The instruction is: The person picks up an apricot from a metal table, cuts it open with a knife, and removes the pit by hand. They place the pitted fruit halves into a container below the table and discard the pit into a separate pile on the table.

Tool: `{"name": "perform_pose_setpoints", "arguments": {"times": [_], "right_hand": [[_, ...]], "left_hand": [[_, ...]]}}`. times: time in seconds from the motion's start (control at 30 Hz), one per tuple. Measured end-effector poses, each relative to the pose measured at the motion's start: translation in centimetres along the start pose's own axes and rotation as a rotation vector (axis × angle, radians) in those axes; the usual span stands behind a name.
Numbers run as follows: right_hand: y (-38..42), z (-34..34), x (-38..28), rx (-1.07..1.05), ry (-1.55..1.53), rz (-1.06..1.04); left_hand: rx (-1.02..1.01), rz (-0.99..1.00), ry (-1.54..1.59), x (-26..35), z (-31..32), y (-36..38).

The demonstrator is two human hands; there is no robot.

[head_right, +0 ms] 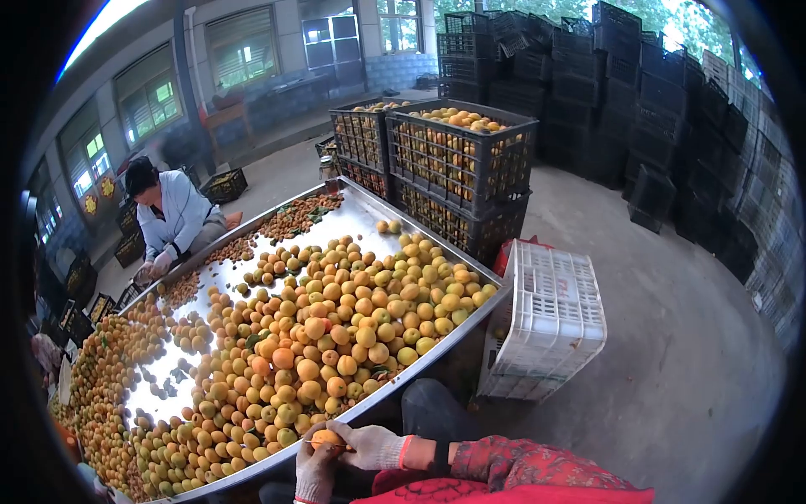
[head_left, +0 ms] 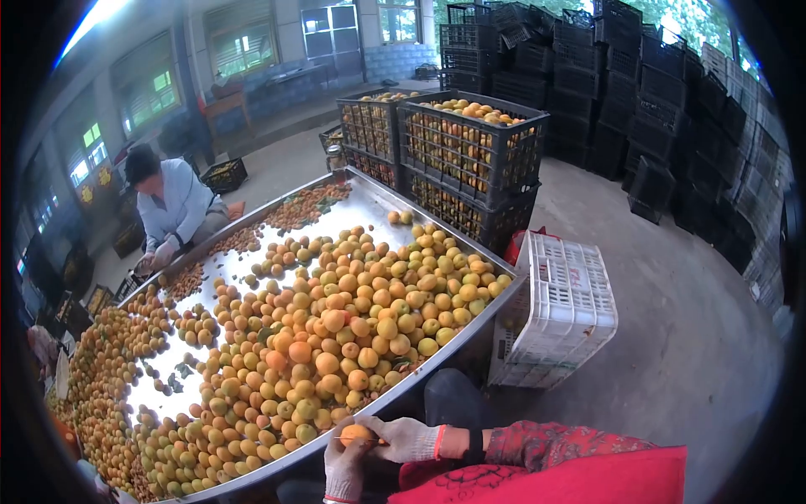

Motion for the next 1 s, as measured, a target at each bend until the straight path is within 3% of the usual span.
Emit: {"name": "perform_pose_setpoints", "arguments": {"times": [0.13, 0.53, 0.57, 0.63, 0.67, 0.77, 0.87, 1.0], "right_hand": [[-0.2, -0.2, 0.0, -0.029, -0.196, -0.006], [0.2, 0.6, 1.7, -0.092, -0.536, 0.263], [-0.1, 0.4, 1.8, -0.011, -0.492, 0.131], [0.0, -0.1, 1.7, -0.059, -0.402, 0.21], [0.1, 0.8, 2.8, 0.003, -0.447, 0.13], [0.2, 1.8, 3.4, -0.065, -0.567, 0.277], [0.0, 1.8, 3.6, -0.01, -0.922, 0.337], [0.1, 0.8, 1.8, 0.001, -1.014, 0.512]], "left_hand": [[0.006, -0.046, 0.05, 1.6, 1.9, 0.6], [0.086, -0.082, -0.006, 0.9, 2.8, 0.0], [0.123, -0.133, -0.033, 0.3, 2.3, -0.3], [0.107, -0.174, -0.052, 0.5, 2.5, 0.3], [0.08, -0.125, -0.081, 0.1, 2.0, -0.1], [0.037, -0.089, 0.024, 0.1, 1.5, 0.5], [-0.006, -0.032, 0.166, 0.3, 1.0, 0.8], [0.001, -0.096, 0.258, 0.6, 0.6, 1.0]]}}
Point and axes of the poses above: each hand's wrist, its own y-axis away from the middle knuckle, its own z-axis out of the palm, x = y × z, the point moved 6 cm from there along -y, towards the middle knuckle, and after that the axes turned 10 degrees about -z, right-handed, at the moved point
